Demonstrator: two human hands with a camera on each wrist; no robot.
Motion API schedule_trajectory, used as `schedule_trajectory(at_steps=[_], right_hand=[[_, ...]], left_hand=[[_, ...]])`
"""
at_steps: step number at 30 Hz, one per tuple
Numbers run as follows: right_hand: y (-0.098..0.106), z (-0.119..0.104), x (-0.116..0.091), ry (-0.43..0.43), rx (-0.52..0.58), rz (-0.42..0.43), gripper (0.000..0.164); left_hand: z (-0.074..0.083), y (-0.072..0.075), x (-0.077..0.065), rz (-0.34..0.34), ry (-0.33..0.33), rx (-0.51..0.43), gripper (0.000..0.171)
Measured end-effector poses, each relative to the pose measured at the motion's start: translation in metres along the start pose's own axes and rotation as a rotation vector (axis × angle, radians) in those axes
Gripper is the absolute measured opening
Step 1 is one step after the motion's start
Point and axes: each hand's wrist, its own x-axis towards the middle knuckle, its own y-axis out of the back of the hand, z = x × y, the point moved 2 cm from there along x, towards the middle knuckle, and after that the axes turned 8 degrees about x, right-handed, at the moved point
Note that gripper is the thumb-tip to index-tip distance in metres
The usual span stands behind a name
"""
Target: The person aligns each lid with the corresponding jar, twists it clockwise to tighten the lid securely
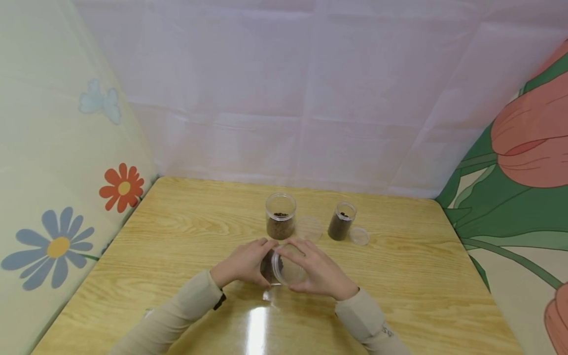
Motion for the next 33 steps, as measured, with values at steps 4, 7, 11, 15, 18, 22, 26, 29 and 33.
schedule_trajectory(at_steps=[4, 7, 11, 15, 18, 22, 26, 29, 33], right_hand=[[0.0006, -0.0007, -0.0002, -0.037, 0.006, -0.008, 0.087], [0.0010, -0.0010, -0.0004, -0.061, 0.017, -0.017, 0.087], [0.0015, -0.0016, -0.0004, -0.083, 0.026, -0.031, 0.087], [0.0017, -0.0018, -0.0002, -0.092, 0.025, -0.038, 0.087], [0.0018, -0.0017, -0.0001, -0.095, 0.025, -0.038, 0.087], [0.0018, -0.0017, -0.0001, -0.104, 0.030, -0.040, 0.088], [0.0018, -0.0018, -0.0001, -0.108, 0.029, -0.044, 0.089], [0.0022, -0.0020, -0.0001, -0.104, 0.019, -0.046, 0.089], [0.0030, -0.0024, -0.0003, -0.092, 0.001, -0.047, 0.092]], left_hand=[[0.0004, 0.0001, -0.0002, 0.003, 0.002, -0.014, 0.092], [0.0004, 0.0000, -0.0004, 0.002, 0.004, -0.023, 0.091], [0.0000, -0.0010, -0.0001, 0.000, 0.009, -0.031, 0.092], [-0.0003, -0.0020, 0.0002, -0.001, 0.013, -0.031, 0.094], [-0.0001, -0.0017, 0.0000, -0.001, 0.015, -0.030, 0.094], [0.0001, -0.0016, -0.0005, -0.002, 0.020, -0.035, 0.093], [-0.0006, -0.0023, 0.0001, -0.010, 0.026, -0.043, 0.094], [-0.0013, -0.0026, 0.0011, -0.013, 0.029, -0.041, 0.094], [-0.0018, -0.0020, 0.0018, -0.008, 0.029, -0.038, 0.095]])
